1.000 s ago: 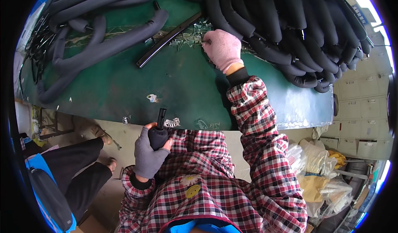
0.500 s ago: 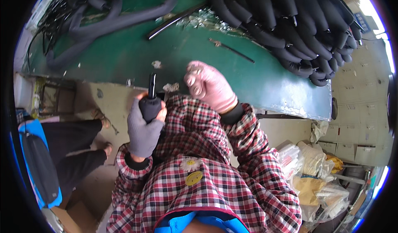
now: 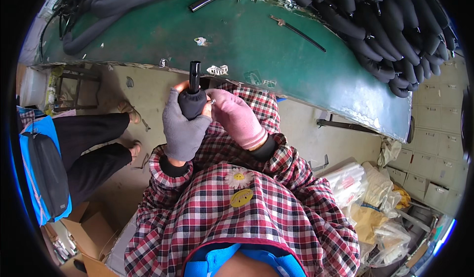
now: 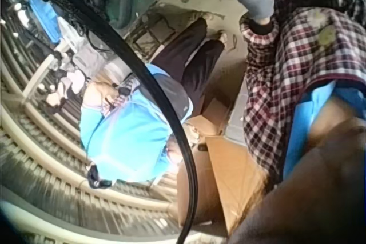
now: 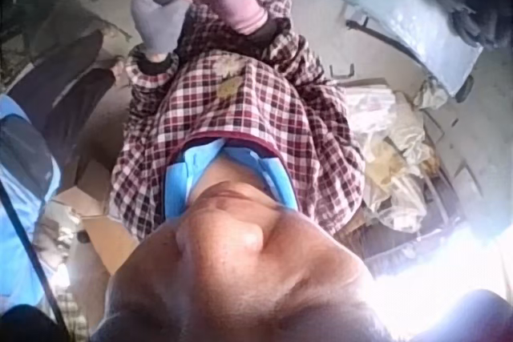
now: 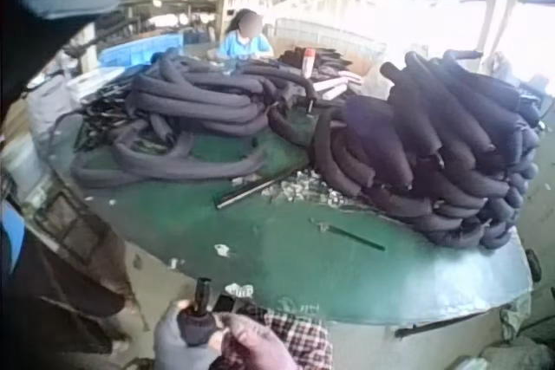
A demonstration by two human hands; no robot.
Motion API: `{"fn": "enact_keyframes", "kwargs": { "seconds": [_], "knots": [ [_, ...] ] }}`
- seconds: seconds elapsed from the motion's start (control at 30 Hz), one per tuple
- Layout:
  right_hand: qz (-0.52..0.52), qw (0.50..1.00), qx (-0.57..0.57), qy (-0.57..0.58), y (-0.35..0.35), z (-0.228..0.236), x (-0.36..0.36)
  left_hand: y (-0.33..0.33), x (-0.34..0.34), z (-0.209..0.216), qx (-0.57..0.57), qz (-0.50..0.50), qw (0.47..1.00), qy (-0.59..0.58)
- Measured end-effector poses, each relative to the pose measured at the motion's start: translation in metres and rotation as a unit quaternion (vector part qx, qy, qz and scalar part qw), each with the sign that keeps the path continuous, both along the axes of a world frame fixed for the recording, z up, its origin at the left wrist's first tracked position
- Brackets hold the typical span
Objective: The person repeatedly picks up a black foam-covered handle and a small metal clip from a green workbench. They insert the clip into the end of the handle and then place the assembled unit on a growing pile to the right. The process is repeated continuously.
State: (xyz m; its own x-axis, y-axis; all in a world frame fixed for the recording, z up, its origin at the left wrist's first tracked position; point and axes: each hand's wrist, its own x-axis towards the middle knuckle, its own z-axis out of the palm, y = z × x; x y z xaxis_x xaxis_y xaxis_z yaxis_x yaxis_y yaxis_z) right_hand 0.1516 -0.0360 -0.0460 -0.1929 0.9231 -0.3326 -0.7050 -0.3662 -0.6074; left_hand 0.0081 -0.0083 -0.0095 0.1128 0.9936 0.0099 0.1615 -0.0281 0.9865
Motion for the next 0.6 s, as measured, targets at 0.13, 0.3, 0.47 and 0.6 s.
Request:
{"fn": "enact_keyframes", "kwargs": {
  "seconds": [0.13,0.3,0.47,0.6],
  "knots": [
    [-0.005,0.998,0.055,-0.025,0.004,0.006,-0.001,0.002,0.001,-0.002,-0.037,0.007,0.999,-0.024],
    [-0.024,0.999,0.046,-0.014,0.005,0.015,-0.006,0.01,0.005,-0.004,0.02,-0.009,0.999,0.036],
    [-0.047,0.997,0.065,0.015,0.007,0.016,-0.008,0.01,0.012,0.004,0.031,-0.012,0.998,0.051],
    [-0.069,0.994,0.073,-0.044,0.006,0.023,-0.01,0.008,0.01,0.003,0.06,-0.006,0.997,0.045]
  ]
}}
